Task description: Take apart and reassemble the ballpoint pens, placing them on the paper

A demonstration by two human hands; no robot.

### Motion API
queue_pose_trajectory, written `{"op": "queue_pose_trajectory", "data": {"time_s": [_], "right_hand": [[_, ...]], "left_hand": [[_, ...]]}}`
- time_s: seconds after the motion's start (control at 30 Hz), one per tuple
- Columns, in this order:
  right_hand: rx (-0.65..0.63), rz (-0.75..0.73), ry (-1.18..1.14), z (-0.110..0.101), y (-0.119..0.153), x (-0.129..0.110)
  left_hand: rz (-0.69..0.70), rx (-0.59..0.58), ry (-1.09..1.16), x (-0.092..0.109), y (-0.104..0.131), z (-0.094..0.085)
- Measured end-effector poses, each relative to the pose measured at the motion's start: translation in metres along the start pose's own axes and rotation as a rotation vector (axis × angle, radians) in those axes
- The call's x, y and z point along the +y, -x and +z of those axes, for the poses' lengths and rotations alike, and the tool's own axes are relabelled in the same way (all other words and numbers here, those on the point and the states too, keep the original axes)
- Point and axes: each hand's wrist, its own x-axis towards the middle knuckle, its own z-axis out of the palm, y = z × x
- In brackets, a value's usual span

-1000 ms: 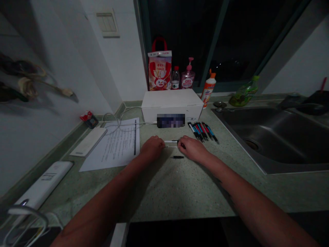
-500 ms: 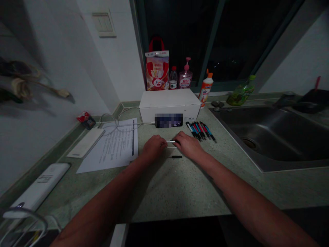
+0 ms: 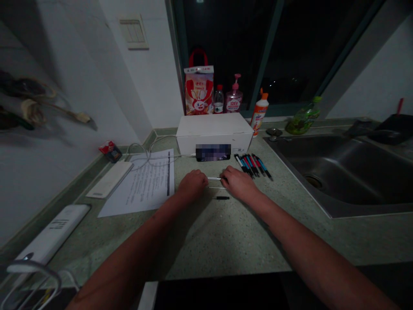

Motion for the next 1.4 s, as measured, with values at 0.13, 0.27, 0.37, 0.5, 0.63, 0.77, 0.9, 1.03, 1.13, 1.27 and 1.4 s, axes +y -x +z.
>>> {"op": "queue_pose_trajectory", "data": {"time_s": [0.13, 0.27, 0.37, 0.5, 0.63, 0.77, 0.9, 1.03, 1.13, 1.27, 1.4], "right_hand": [[0.032, 0.022, -0.040, -0.001, 0.002, 0.003], [0.043, 0.079, -0.180, 0.001, 0.003, 0.004], [0.073, 0.074, -0.300, 0.002, 0.004, 0.003], [0.118, 0.050, -0.387, 0.001, 0.007, 0.000], [0.136, 0.034, -0.426, -0.001, 0.009, -0.003], [0.123, 0.031, -0.459, 0.000, 0.009, -0.004], [0.126, 0.019, -0.479, 0.001, 0.009, -0.004], [0.148, 0.000, -0.523, 0.002, 0.008, -0.003], [0.157, -0.009, -0.569, 0.003, 0.008, -0.004], [0.160, -0.089, -0.595, 0.001, 0.010, -0.005], [0.114, -0.090, -0.534, -0.002, 0.012, -0.006]], "left_hand": [[-0.047, 0.100, 0.141, -0.006, 0.003, -0.002], [-0.139, 0.136, 0.382, -0.010, 0.006, -0.006], [-0.185, 0.166, 0.529, -0.011, 0.006, -0.008], [-0.164, 0.275, 0.681, -0.009, 0.005, -0.009], [-0.222, 0.332, 0.822, -0.007, 0.005, -0.006], [-0.282, 0.388, 0.911, -0.003, 0.006, -0.004], [-0.297, 0.393, 0.952, -0.002, 0.007, -0.002], [-0.319, 0.396, 1.000, -0.003, 0.007, 0.000], [-0.307, 0.375, 1.085, -0.001, 0.007, 0.002], [-0.281, 0.326, 1.231, 0.003, 0.008, 0.004], [-0.250, 0.268, 1.283, 0.006, 0.009, 0.005]]}}
